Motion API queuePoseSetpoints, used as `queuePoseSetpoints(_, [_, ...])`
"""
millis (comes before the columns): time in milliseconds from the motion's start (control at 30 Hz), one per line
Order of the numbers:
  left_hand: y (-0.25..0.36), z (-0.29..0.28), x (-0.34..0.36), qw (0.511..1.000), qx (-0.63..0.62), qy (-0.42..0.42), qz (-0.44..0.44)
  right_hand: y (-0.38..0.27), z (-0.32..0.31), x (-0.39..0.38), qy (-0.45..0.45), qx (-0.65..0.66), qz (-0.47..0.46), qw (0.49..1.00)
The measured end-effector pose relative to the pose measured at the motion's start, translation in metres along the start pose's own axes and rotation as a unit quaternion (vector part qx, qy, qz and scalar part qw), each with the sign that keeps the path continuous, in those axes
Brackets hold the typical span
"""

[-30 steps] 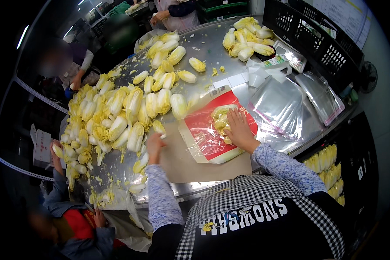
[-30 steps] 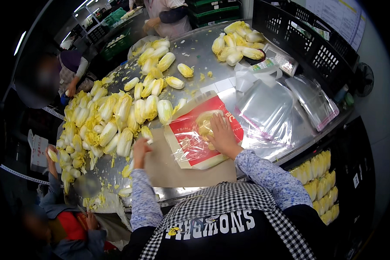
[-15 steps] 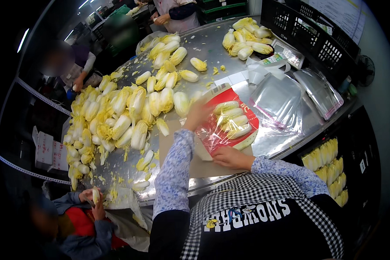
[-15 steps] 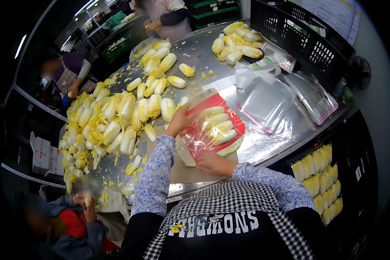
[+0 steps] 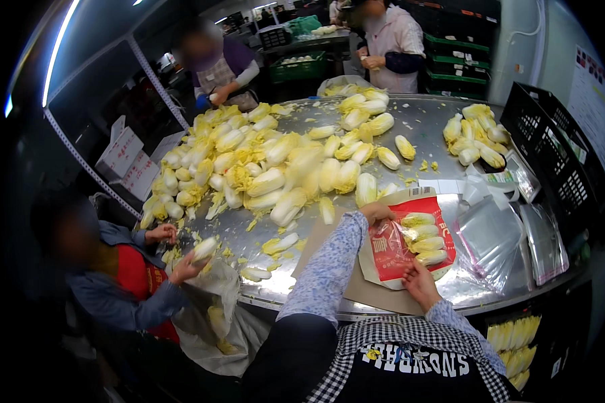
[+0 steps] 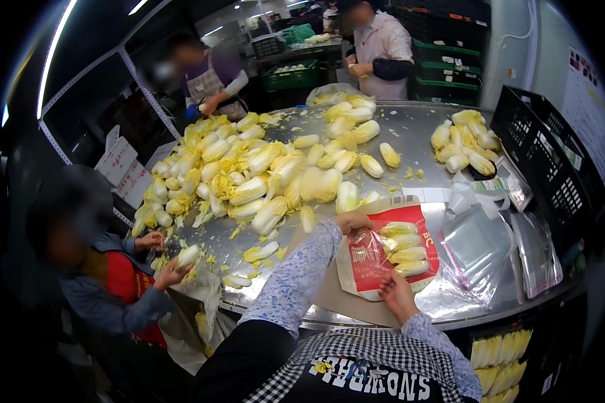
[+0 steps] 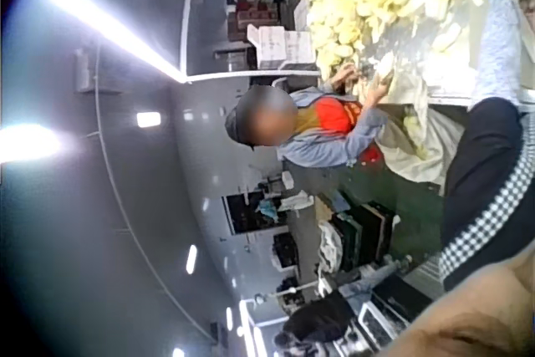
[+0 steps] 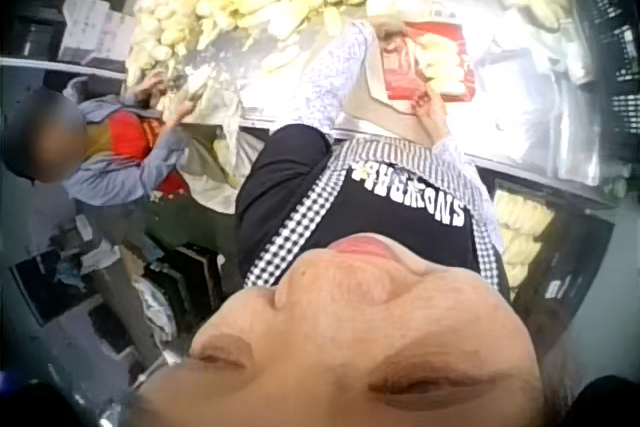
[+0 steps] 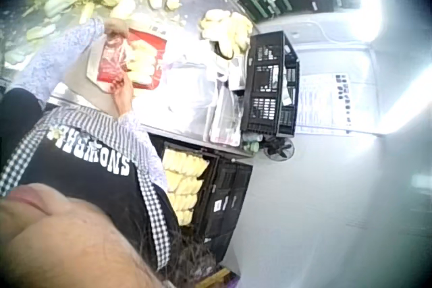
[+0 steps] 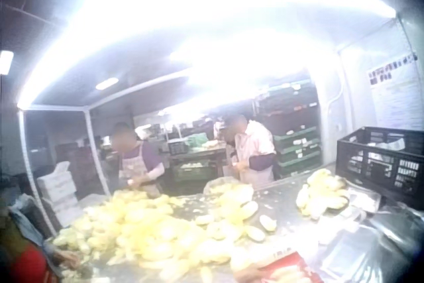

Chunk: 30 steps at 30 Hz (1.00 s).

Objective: The person packs napa cabbage into plastic bags on a stainless steel table. They place several pieces of cabbage into each bag, seal the bags, and then place the sealed packages into a black crate. Other workers are visible in the background performing similar tasks.

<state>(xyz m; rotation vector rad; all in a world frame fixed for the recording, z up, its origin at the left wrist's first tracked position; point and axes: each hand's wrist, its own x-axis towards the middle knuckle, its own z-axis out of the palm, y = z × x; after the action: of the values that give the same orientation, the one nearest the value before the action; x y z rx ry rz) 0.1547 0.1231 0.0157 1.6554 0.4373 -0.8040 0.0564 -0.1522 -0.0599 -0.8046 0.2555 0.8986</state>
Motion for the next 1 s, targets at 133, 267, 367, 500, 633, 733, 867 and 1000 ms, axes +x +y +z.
queuePoseSetpoints(133, [-0.004,0.028,-0.088,0.921,-0.351,-0.082,0.148,-0.061,0.038,-0.062,0.028,-0.022,-0.172,0.984])
queuePoseSetpoints(267, [-0.025,0.048,-0.148,0.817,-0.459,-0.176,0.302,-0.114,0.075,-0.105,-0.042,-0.213,-0.244,0.945])
queuePoseSetpoints(367, [-0.034,0.059,-0.150,0.797,-0.481,-0.039,0.364,-0.128,0.065,-0.076,-0.063,-0.213,-0.231,0.947])
queuePoseSetpoints(500, [-0.032,0.084,-0.147,0.780,-0.485,0.161,0.361,-0.132,0.077,-0.045,-0.052,-0.251,-0.256,0.932])
queuePoseSetpoints(633, [-0.104,0.109,-0.070,0.818,-0.381,0.267,0.338,-0.116,0.011,0.021,-0.084,-0.194,-0.206,0.955])
queuePoseSetpoints(733, [-0.144,0.140,-0.056,0.867,-0.329,0.289,0.237,-0.085,-0.002,0.017,-0.007,-0.155,-0.057,0.986])
queuePoseSetpoints(867, [-0.145,0.151,-0.093,0.921,-0.289,0.223,0.139,-0.088,0.001,-0.036,-0.006,-0.228,0.044,0.973])
queuePoseSetpoints(1000, [-0.165,0.142,-0.116,0.926,-0.365,-0.001,0.099,-0.086,-0.012,-0.072,0.005,-0.383,0.062,0.922])
